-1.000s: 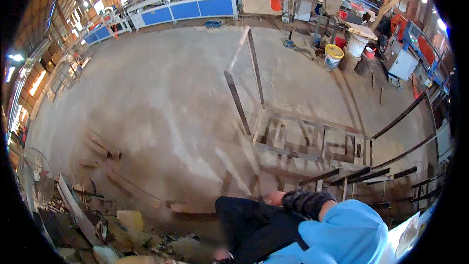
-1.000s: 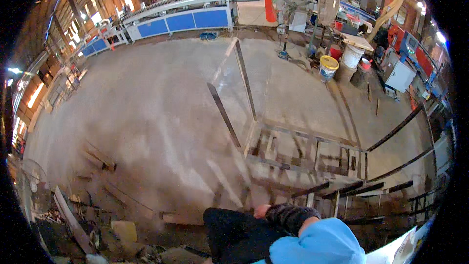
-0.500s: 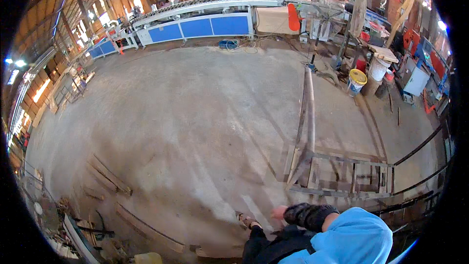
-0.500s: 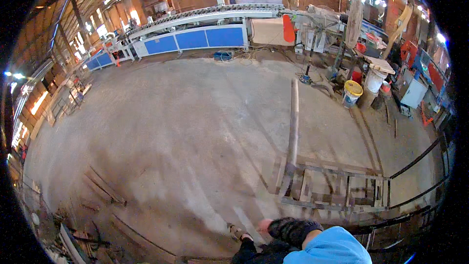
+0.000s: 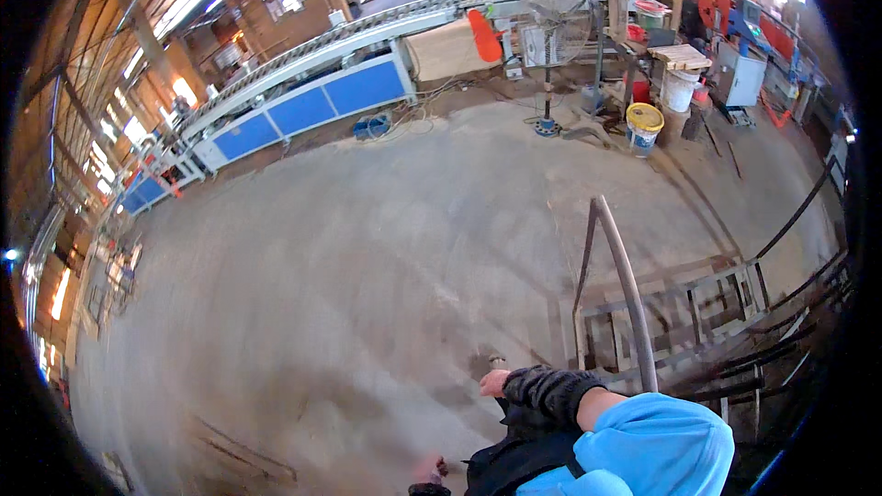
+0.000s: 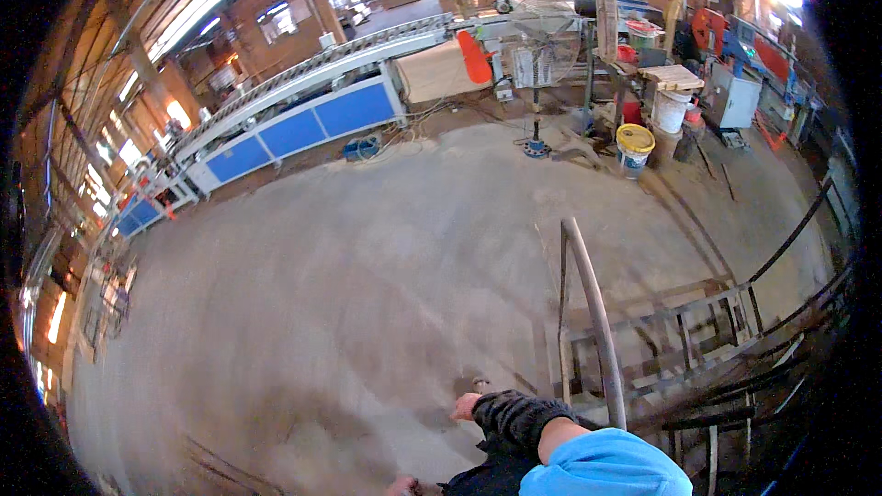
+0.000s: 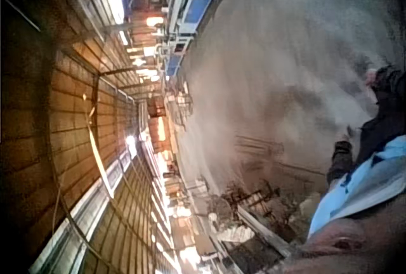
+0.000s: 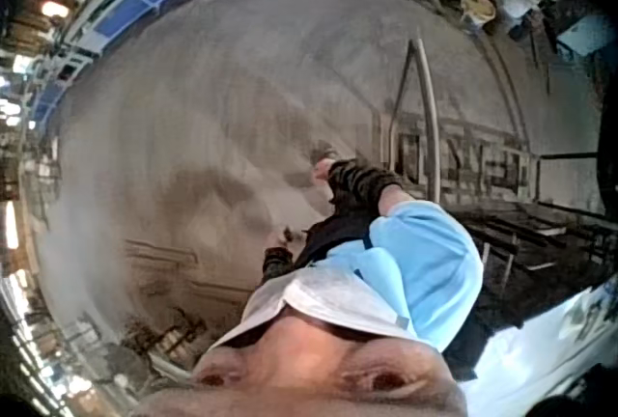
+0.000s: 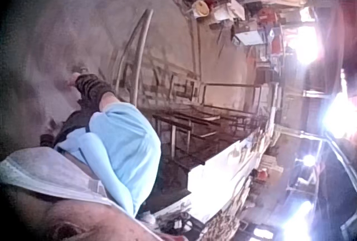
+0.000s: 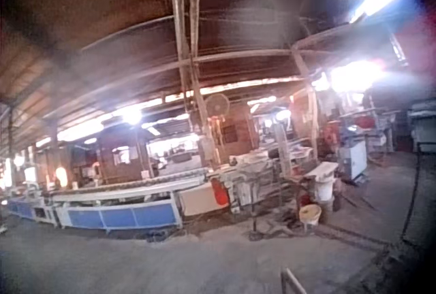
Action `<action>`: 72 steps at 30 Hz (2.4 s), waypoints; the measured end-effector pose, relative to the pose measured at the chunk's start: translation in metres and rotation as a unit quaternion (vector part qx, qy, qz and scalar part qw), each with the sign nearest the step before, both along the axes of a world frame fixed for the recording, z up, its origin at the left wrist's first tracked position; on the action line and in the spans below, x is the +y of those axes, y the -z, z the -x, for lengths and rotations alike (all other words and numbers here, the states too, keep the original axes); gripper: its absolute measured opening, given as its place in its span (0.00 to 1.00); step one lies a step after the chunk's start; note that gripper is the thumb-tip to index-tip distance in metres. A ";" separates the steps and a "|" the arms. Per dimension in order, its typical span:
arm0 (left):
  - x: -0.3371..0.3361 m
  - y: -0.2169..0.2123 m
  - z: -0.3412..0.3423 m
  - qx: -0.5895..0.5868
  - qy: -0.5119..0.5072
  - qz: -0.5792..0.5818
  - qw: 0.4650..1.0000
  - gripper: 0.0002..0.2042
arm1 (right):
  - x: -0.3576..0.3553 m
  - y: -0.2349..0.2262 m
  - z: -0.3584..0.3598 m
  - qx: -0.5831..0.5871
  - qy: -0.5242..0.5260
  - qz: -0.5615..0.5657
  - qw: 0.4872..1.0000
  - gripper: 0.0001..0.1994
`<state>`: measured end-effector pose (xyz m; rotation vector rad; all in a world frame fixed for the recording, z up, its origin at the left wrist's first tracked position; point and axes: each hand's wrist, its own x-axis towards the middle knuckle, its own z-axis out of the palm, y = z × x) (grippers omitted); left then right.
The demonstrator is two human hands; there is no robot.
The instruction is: The person walks through a workshop and gathers stacks of wooden planks from a metal table. They carry the planks to a conveyor belt and place them onto the moving belt. The person then retrieves more planks from the floor and table, continuing to load them onto the conveyor.
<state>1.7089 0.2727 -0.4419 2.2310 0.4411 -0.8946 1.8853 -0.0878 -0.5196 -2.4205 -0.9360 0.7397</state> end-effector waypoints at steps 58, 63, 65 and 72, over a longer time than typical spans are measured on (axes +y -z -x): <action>-1.362 0.083 -0.846 0.075 0.797 -0.057 0.596 0.16 | -1.006 0.039 -0.182 0.038 0.922 -0.143 0.359 0.07; -1.541 0.094 -0.796 0.090 0.817 -0.088 0.563 0.16 | -1.046 0.092 -0.091 0.296 0.830 0.117 0.459 0.07; -1.615 0.103 -0.781 0.077 0.841 -0.100 0.527 0.16 | -1.068 0.103 -0.061 0.306 0.826 0.067 0.468 0.08; -1.926 0.088 -0.636 0.261 0.676 0.122 0.678 0.08 | -1.205 0.071 0.006 0.221 0.913 -0.046 0.340 0.15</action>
